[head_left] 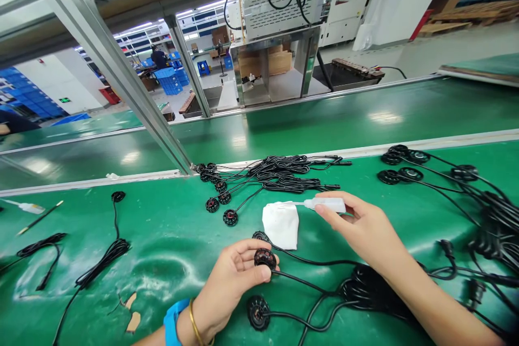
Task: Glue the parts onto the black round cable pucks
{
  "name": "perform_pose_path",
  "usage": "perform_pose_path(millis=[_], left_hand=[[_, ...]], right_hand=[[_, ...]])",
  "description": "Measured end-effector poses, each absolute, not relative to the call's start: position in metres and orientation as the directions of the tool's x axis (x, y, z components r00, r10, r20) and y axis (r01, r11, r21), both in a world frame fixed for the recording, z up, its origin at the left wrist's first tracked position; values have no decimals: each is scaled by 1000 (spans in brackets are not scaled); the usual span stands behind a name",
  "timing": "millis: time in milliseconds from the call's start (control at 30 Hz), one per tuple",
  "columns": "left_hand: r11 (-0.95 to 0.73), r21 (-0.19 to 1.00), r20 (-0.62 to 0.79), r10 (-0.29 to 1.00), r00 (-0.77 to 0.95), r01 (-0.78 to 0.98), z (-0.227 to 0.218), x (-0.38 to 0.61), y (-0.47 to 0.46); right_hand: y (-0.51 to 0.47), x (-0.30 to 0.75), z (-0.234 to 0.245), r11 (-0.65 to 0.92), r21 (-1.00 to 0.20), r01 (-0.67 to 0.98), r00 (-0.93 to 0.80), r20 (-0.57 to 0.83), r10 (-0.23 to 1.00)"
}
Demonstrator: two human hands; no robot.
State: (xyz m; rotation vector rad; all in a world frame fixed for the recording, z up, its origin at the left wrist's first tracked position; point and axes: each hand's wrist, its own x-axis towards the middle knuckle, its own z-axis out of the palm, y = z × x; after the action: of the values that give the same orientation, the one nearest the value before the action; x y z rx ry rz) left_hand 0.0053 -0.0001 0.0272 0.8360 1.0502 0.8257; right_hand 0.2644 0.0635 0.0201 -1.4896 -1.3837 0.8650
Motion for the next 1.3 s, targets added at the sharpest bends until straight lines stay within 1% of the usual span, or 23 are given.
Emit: perform_pose_path(millis=[133,300,400,533,733,967,1167,1233,1300], left_hand=[[426,883,-361,884,298,-194,25,5,0],[410,881,-345,898,273,-237,26,8,-1],[407,880,-341,900,271,-245,25,8,-1],[401,880,-327,900,287,-255,23,8,-1],[421,871,-342,889,304,-252,25,8,-2],[403,880,-336,902,270,-250,26,8,-3],[308,914,-253,942,220,-265,22,9,-3],[290,917,-239,949,206,-274,21,9,-3],[284,916,-235,952,196,-282,21,10,-3]], right_hand=[[59,260,19,111,-901,419,123,177,977],[57,259,18,211,-850,483,77,281,957],[55,259,16,256,-812,525,45,327,944],[52,259,15,306,-784,541,26,379,925],[50,257,19,395,-695,600,-61,453,889],[48,255,20,405,-681,611,-54,474,879],[45,255,28,333,-767,548,58,432,900],[42,255,33,371,-761,532,59,470,881],[38,254,38,446,-732,515,36,538,842]])
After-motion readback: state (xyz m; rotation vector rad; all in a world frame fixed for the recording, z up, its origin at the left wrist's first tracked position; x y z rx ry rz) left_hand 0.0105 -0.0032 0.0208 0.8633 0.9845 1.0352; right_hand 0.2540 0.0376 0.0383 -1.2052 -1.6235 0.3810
